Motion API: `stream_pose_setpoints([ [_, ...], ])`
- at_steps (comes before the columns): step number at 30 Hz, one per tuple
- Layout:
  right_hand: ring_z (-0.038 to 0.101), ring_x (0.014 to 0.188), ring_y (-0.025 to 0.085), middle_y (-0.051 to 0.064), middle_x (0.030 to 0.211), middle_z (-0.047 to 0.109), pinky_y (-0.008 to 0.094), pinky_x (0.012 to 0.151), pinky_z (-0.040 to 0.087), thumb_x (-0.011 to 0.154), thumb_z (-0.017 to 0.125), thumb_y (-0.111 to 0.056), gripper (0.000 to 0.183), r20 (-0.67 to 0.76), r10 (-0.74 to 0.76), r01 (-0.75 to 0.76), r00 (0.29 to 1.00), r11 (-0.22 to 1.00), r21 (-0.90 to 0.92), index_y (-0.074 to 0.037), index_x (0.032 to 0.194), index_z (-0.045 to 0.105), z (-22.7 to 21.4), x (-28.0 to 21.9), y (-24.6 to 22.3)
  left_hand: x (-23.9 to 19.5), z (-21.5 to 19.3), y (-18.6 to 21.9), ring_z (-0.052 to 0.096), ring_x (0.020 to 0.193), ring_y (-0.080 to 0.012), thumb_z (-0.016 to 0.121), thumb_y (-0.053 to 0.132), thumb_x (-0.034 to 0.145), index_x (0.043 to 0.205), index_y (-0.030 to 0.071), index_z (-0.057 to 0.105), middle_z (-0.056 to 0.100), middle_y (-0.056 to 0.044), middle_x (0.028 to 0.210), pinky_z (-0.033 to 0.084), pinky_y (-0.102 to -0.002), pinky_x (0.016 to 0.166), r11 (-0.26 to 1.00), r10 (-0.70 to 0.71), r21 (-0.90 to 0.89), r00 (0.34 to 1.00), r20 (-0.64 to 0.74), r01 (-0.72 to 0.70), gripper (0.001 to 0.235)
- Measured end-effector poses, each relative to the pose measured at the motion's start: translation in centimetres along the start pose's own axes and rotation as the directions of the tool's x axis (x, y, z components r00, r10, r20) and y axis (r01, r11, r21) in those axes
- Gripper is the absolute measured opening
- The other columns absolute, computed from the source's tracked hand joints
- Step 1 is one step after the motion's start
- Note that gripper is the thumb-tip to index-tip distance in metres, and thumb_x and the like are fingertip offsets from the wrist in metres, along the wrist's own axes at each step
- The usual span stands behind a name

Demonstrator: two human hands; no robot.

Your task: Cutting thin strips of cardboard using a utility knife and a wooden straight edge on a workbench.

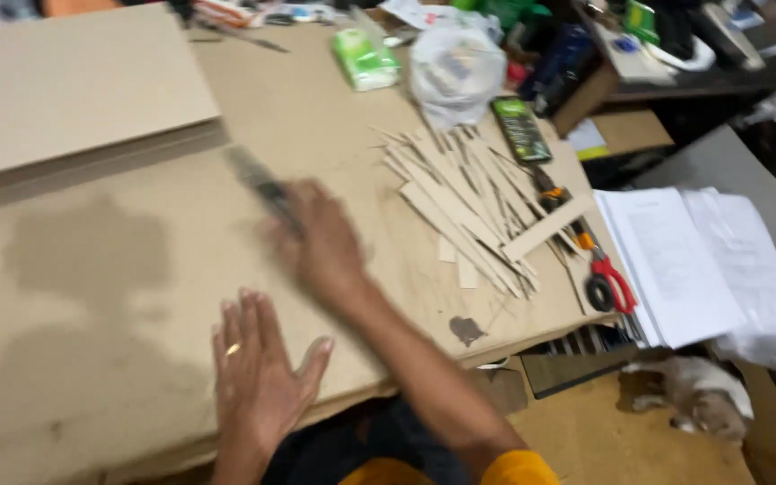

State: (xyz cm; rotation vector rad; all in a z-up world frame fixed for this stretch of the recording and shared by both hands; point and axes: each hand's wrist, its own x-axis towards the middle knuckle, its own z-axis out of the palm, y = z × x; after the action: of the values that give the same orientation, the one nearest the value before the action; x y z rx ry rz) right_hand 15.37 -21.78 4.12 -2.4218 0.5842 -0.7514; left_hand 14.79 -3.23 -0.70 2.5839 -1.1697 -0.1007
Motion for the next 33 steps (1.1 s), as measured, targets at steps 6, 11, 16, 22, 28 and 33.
stream_pose_setpoints([
  [6,0.064,0.081,0.039,0.017,0.092,0.070,0.051,0.077,0.046,0.088,0.052,-0.019,0.014,0.470,-0.377,0.116,0.798,0.862,0.494,-0.008,0.093,0.061,-11.7,-13.0,-4.9,-0.5,-1.2,-0.1,0.037,0.147,-0.0544,0.052,0.067,0.086,0.156,-0.010,0.035,0.039,-0.034,0.161,0.033,-0.066,0.114,0.987,0.150,0.090,0.972,-0.183,-0.136,0.105],
  [11,0.066,0.123,0.022,0.001,0.136,0.070,0.036,0.105,0.050,0.089,0.074,-0.017,0.041,0.718,0.424,-0.546,0.552,0.835,-0.073,-0.024,0.129,0.071,-15.1,-27.5,8.9,-0.2,-3.5,1.9,0.054,0.135,-0.0505,0.047,0.066,0.094,0.148,-0.013,0.052,0.056,-0.034,0.151,0.047,-0.056,0.106,0.938,0.150,0.337,0.969,-0.196,-0.077,0.095],
  [16,0.041,0.136,0.036,0.010,0.151,0.038,0.052,0.100,0.044,0.082,0.064,-0.008,0.090,0.406,0.842,-0.578,0.355,0.540,-0.612,-0.027,0.158,0.019,-12.2,-35.3,18.8,-0.3,-3.0,2.1,0.058,0.133,-0.0509,0.052,0.064,0.096,0.147,-0.013,0.053,0.060,-0.033,0.148,0.049,-0.057,0.104,0.918,0.197,0.386,0.952,-0.236,-0.094,0.093],
  [22,0.042,0.133,0.041,0.014,0.164,0.027,0.056,0.097,0.046,0.091,0.063,-0.005,0.095,0.345,0.778,-0.518,0.525,0.613,-0.597,-0.019,0.165,0.006,-3.8,-41.6,26.4,-0.6,-2.6,1.5,0.059,0.136,-0.0465,0.043,0.066,0.103,0.149,-0.013,0.057,0.062,-0.029,0.149,0.049,-0.053,0.107,0.885,0.224,0.456,0.947,-0.232,-0.097,0.092],
  [28,0.061,0.121,0.038,0.012,0.149,0.055,0.053,0.094,0.054,0.096,0.050,-0.025,0.063,-0.074,0.790,-0.734,0.609,0.526,-0.429,-0.025,0.157,0.037,-9.8,-50.0,29.0,-0.9,-1.7,0.8,0.062,0.133,-0.0371,0.042,0.070,0.102,0.146,-0.006,0.063,0.066,-0.020,0.145,0.052,-0.043,0.105,0.813,0.271,0.577,0.928,-0.254,-0.080,0.091],
  [33,0.069,0.095,0.038,0.018,0.120,0.070,0.056,0.074,0.061,0.100,0.047,-0.019,0.053,-0.151,0.744,-0.724,0.650,0.547,-0.420,-0.011,0.152,0.042,-16.0,-49.8,26.7,-0.7,-2.0,1.0,0.064,0.133,-0.0371,0.042,0.070,0.103,0.146,-0.006,0.064,0.068,-0.020,0.145,0.053,-0.043,0.104,0.799,0.281,0.598,0.918,-0.279,-0.063,0.090],
])
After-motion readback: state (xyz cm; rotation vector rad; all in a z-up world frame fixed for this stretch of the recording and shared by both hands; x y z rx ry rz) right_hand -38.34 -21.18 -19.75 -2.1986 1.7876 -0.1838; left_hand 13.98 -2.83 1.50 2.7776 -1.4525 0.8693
